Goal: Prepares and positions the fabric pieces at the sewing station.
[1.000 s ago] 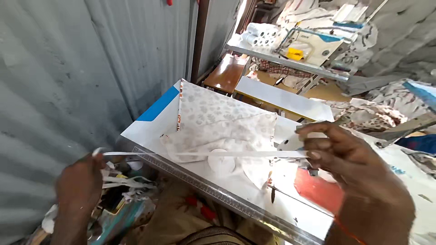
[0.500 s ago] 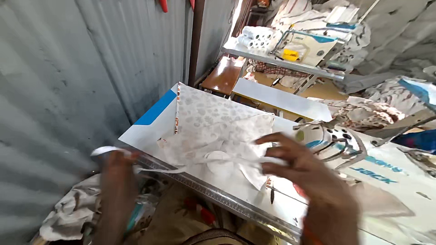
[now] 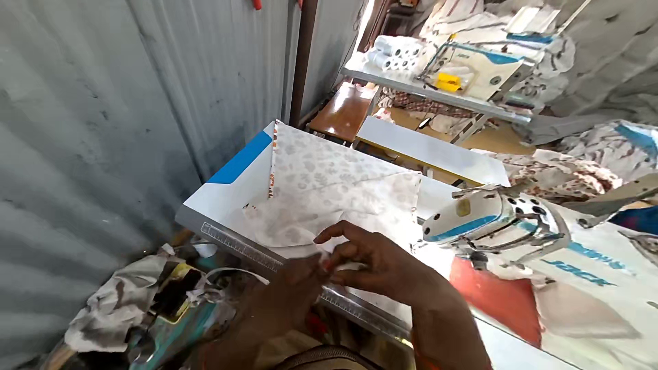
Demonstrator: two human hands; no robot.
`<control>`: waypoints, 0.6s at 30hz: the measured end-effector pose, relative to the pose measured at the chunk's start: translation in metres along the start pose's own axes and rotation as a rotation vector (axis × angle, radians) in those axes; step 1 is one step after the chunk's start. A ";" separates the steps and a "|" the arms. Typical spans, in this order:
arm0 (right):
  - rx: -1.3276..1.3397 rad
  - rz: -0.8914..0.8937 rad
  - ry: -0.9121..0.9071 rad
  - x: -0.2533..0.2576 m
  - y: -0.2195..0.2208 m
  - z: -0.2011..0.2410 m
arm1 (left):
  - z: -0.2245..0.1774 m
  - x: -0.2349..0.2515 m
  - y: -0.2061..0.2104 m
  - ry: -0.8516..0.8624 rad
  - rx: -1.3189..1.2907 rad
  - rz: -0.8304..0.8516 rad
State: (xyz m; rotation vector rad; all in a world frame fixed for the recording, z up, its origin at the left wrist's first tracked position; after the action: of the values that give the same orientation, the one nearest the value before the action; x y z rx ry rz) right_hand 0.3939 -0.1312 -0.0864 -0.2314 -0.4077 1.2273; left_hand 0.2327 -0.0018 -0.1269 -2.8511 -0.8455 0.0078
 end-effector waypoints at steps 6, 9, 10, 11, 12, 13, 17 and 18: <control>-0.137 -0.469 0.066 -0.065 -0.103 0.010 | 0.012 -0.014 -0.156 -0.034 0.743 -0.738; -0.124 -0.343 0.101 -0.043 -0.069 0.002 | 0.019 -0.007 -0.133 0.123 0.666 -0.762; -0.074 -0.213 0.070 -0.025 -0.045 -0.004 | 0.020 0.000 -0.096 0.155 0.521 -0.638; -0.035 -0.081 0.036 -0.006 -0.022 -0.008 | 0.015 0.005 -0.054 0.153 0.402 -0.475; 0.000 0.014 0.011 0.008 -0.007 -0.008 | 0.004 0.009 -0.019 0.124 0.304 -0.294; 0.030 0.037 0.001 0.015 -0.004 -0.005 | -0.003 0.013 -0.002 0.070 0.190 -0.119; -0.068 -0.351 0.018 -0.039 -0.086 0.015 | -0.005 0.020 -0.100 -0.033 0.496 -0.474; -0.120 -0.466 0.028 -0.056 -0.105 0.015 | 0.001 0.020 -0.136 -0.035 0.664 -0.652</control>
State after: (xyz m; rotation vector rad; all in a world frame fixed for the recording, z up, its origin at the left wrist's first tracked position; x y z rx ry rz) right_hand 0.4627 -0.2196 -0.0421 -0.2393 -0.4803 0.7430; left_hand 0.1754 0.1214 -0.1054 -1.8864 -1.4168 0.2113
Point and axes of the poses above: each hand's wrist, its own x-axis towards the middle knuckle, its own y-axis out of the palm, z = x × y, the point moved 2 cm from there along x, towards the middle knuckle, and after that the axes turned 12 degrees about -z, right-handed, at the moved point
